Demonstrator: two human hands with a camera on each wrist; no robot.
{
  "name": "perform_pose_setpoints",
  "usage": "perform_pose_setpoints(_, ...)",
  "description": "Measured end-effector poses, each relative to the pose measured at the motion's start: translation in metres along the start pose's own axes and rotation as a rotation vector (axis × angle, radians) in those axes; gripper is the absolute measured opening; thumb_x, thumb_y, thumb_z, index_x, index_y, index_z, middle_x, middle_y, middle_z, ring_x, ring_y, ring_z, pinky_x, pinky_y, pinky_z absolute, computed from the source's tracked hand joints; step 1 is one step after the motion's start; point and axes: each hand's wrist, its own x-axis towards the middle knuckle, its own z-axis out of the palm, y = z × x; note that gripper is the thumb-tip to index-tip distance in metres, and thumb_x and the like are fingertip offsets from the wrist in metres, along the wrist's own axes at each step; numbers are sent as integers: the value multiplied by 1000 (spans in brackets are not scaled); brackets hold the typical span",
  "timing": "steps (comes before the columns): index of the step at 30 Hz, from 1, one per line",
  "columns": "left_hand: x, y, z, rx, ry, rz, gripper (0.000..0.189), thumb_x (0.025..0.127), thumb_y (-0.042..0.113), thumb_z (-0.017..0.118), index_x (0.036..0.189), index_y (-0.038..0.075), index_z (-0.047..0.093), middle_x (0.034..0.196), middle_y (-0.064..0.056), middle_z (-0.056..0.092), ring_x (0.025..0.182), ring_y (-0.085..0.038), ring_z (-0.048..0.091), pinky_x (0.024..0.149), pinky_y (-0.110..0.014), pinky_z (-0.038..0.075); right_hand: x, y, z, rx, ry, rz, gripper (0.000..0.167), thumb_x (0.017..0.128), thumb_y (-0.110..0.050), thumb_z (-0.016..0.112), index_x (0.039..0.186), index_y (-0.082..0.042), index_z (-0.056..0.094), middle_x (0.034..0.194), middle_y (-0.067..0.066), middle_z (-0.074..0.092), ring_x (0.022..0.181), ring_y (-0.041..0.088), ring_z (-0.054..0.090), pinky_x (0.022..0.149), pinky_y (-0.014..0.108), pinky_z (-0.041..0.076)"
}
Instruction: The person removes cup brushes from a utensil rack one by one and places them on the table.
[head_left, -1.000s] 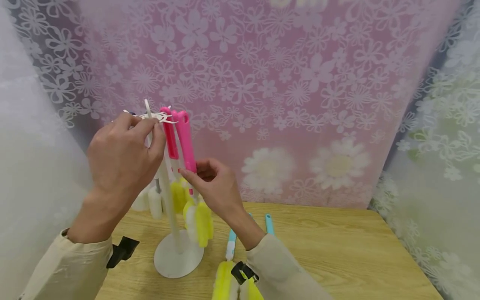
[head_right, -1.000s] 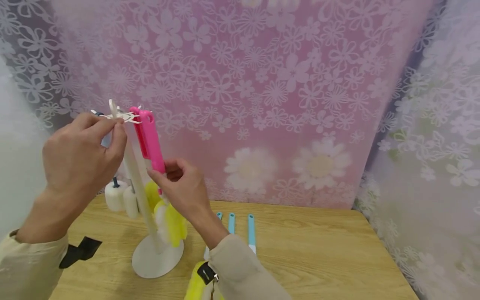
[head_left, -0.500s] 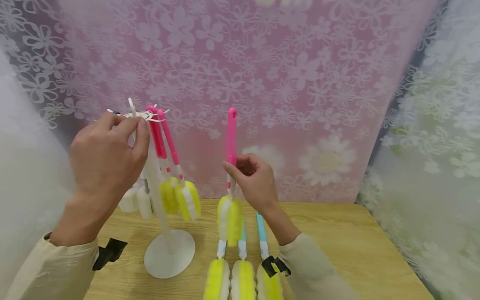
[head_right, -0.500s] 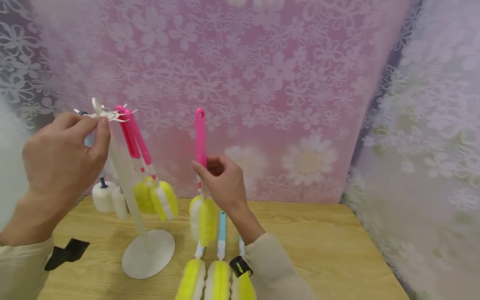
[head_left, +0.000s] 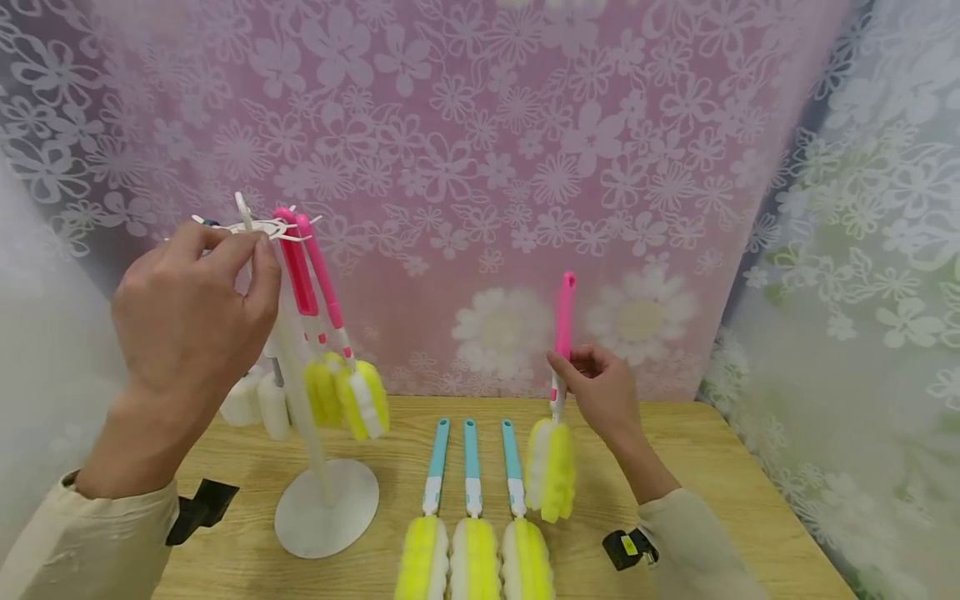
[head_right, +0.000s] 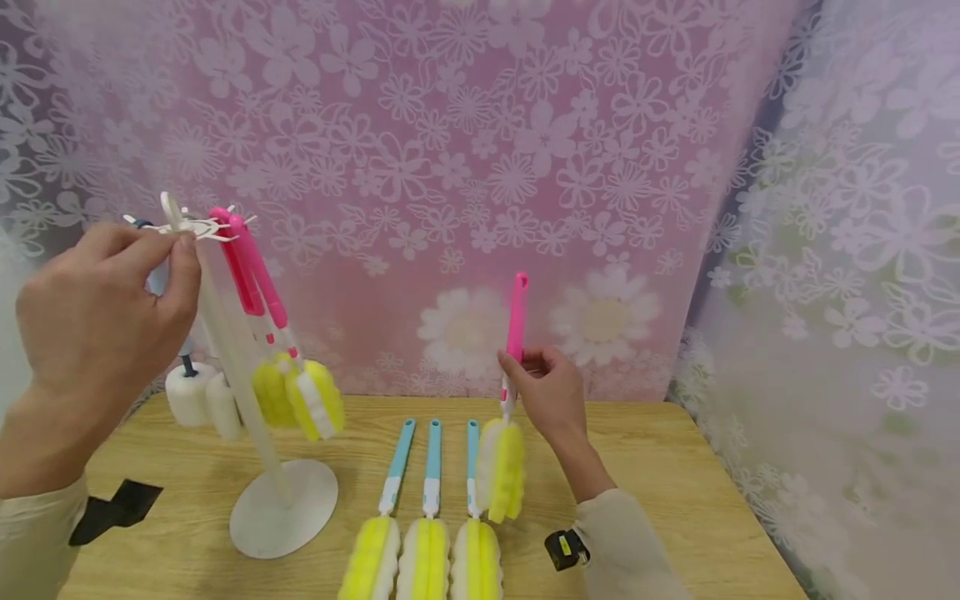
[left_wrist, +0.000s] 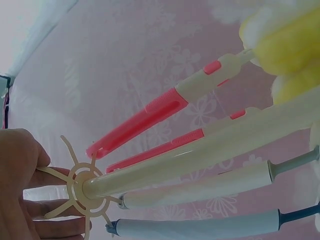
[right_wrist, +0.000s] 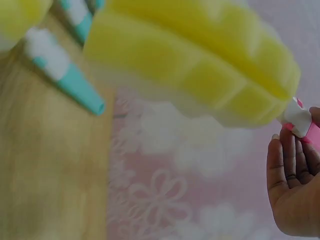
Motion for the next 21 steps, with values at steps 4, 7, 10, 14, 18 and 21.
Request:
perform_pose_setpoints(4, 0, 1, 1, -4, 11, -4, 39, 94, 26, 42, 88, 3, 73, 83, -21, 62, 62, -42, 54, 55, -52, 40, -8, 28, -12, -17, -53, 122, 37, 87, -35, 69, 99, -1, 65, 84, 11, 65, 71, 21, 63, 64, 28, 55)
perform_pose_setpoints(7, 0, 1, 1, -3, 2, -10, 40, 95, 26, 42, 89, 2, 73, 83, -21, 62, 62, -41, 54, 55, -52, 40, -14, 46, -16, -60, -91, 205, 36, 88, -33, 69, 98, 1, 65, 81, 10, 65, 68, 21, 63, 61, 28, 54)
perform_pose_setpoints(10, 0, 0, -1, 6, -9, -9, 41, 95, 27, 42, 91, 2, 73, 83, -22, 62, 62, -41, 54, 54, -51, 40, -19, 62, -16, -107, -127, 280, 37, 87, -35, 69, 95, 1, 64, 78, 8, 65, 66, 21, 62, 60, 30, 54)
perform_pose_setpoints(14, -1, 1, -2, 12, -17, -3, 41, 95, 27, 41, 93, 2, 73, 84, -22, 62, 61, -40, 54, 54, -51, 40, -28, 82, -13, -145, -176, 347, 37, 87, -34, 69, 91, 2, 64, 73, 8, 63, 63, 22, 60, 62, 36, 55)
perform_pose_setpoints(18, -1, 1, -2, 10, -25, -3, 41, 95, 28, 41, 95, 3, 73, 84, -21, 61, 62, -40, 54, 54, -51, 41, -36, 96, -7, -178, -216, 376, 32, 87, -31, 69, 86, 1, 65, 65, 8, 59, 57, 23, 59, 59, 38, 55)
perform_pose_setpoints(21, -1, 1, -2, 8, -24, -4, 41, 95, 28, 41, 96, 3, 73, 84, -21, 61, 63, -40, 54, 54, -51, 41, -40, 104, -1, -194, -243, 388, 31, 86, -31, 70, 80, 0, 65, 59, 7, 56, 52, 21, 57, 54, 35, 53)
